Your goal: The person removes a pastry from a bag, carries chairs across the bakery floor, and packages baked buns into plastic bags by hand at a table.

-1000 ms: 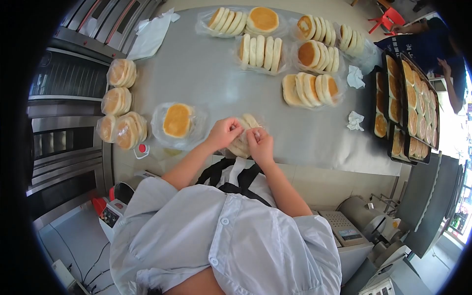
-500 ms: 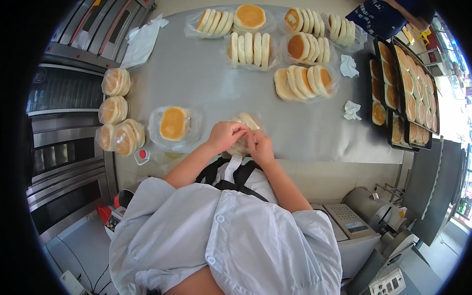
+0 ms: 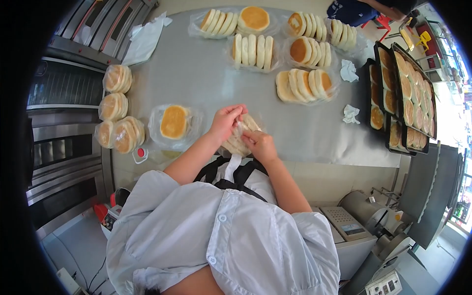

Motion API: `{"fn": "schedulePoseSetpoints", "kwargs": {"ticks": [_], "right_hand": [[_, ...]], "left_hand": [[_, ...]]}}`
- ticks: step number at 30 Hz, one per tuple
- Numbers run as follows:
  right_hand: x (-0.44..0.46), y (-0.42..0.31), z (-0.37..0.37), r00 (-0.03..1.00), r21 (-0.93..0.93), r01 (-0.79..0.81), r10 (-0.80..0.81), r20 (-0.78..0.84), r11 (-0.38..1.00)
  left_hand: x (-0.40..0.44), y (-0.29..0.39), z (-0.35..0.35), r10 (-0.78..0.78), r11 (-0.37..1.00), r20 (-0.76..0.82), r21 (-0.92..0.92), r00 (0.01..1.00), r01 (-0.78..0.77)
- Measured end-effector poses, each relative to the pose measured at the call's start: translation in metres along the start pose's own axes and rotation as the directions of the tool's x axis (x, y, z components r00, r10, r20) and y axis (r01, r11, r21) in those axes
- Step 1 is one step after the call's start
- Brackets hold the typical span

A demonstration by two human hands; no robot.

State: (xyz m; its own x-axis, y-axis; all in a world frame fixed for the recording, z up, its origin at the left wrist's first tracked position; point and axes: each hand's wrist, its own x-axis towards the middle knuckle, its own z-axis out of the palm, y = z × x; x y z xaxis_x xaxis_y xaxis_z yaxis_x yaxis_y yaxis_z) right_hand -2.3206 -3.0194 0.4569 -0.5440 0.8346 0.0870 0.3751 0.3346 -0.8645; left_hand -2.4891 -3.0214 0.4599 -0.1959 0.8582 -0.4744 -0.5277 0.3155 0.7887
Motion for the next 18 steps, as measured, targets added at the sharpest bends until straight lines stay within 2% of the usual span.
{"fn": "schedulePoseSetpoints", "kwargs": {"ticks": [1,3,5,7,8,9,10,11,13,14,16,17,18], "right_hand": [[0.000,0.003,0.002,1.000,-0.003,0.002,-0.002,-0.004,1.000],[0.000,0.010,0.008,0.999,-0.158,0.016,-0.022,-0.038,0.987],[-0.001,0.014,0.009,0.997,-0.168,-0.019,0.005,-0.080,0.986],[-0.002,0.010,0.008,0.991,-0.176,-0.059,0.037,-0.126,0.983],[-0.002,0.003,0.006,0.990,-0.119,-0.082,0.068,-0.124,0.989],[-0.002,-0.001,0.004,0.988,-0.062,-0.105,0.097,-0.118,0.993],[-0.003,0.004,0.006,0.988,-0.061,-0.105,0.097,-0.120,0.993],[-0.004,0.013,0.011,0.990,-0.049,-0.079,0.072,-0.123,0.996],[-0.002,0.016,0.013,0.991,-0.034,-0.050,0.046,-0.122,0.998],[0.001,0.012,0.010,0.992,-0.049,-0.056,0.050,-0.112,0.997],[0.002,0.006,0.004,0.992,-0.068,-0.066,0.058,-0.113,0.995],[0.003,0.006,0.000,0.985,-0.020,-0.151,0.148,-0.086,0.988],[0.005,0.005,-0.002,0.970,0.027,-0.234,0.235,-0.057,0.972]], "left_hand": [[0.001,-0.005,0.002,0.002,1.000,0.004,0.000,1.000,-0.002],[-0.013,-0.006,0.014,-0.211,0.944,0.243,-0.203,0.947,0.262],[-0.030,0.013,0.023,-0.173,0.966,0.295,-0.138,0.940,0.221],[-0.038,0.034,0.019,-0.029,1.000,0.180,0.009,0.983,0.028],[-0.038,0.037,0.011,-0.030,1.000,0.185,0.012,0.982,0.029],[-0.038,0.040,0.000,0.450,0.706,0.163,0.537,0.878,-0.462],[-0.037,0.039,-0.006,0.738,-0.009,0.394,0.818,0.548,-0.576],[-0.037,0.031,-0.008,0.738,-0.012,0.395,0.818,0.547,-0.575],[-0.040,0.006,-0.011,0.481,-0.015,0.634,0.697,0.606,-0.717],[-0.039,-0.002,-0.010,0.480,-0.016,0.634,0.697,0.606,-0.717],[-0.035,-0.016,-0.007,0.583,0.138,0.474,0.743,0.660,-0.655],[-0.036,-0.018,-0.006,0.585,0.136,0.479,0.737,0.654,-0.662],[-0.038,-0.019,-0.008,0.524,0.189,0.473,0.746,0.708,-0.638]]}}
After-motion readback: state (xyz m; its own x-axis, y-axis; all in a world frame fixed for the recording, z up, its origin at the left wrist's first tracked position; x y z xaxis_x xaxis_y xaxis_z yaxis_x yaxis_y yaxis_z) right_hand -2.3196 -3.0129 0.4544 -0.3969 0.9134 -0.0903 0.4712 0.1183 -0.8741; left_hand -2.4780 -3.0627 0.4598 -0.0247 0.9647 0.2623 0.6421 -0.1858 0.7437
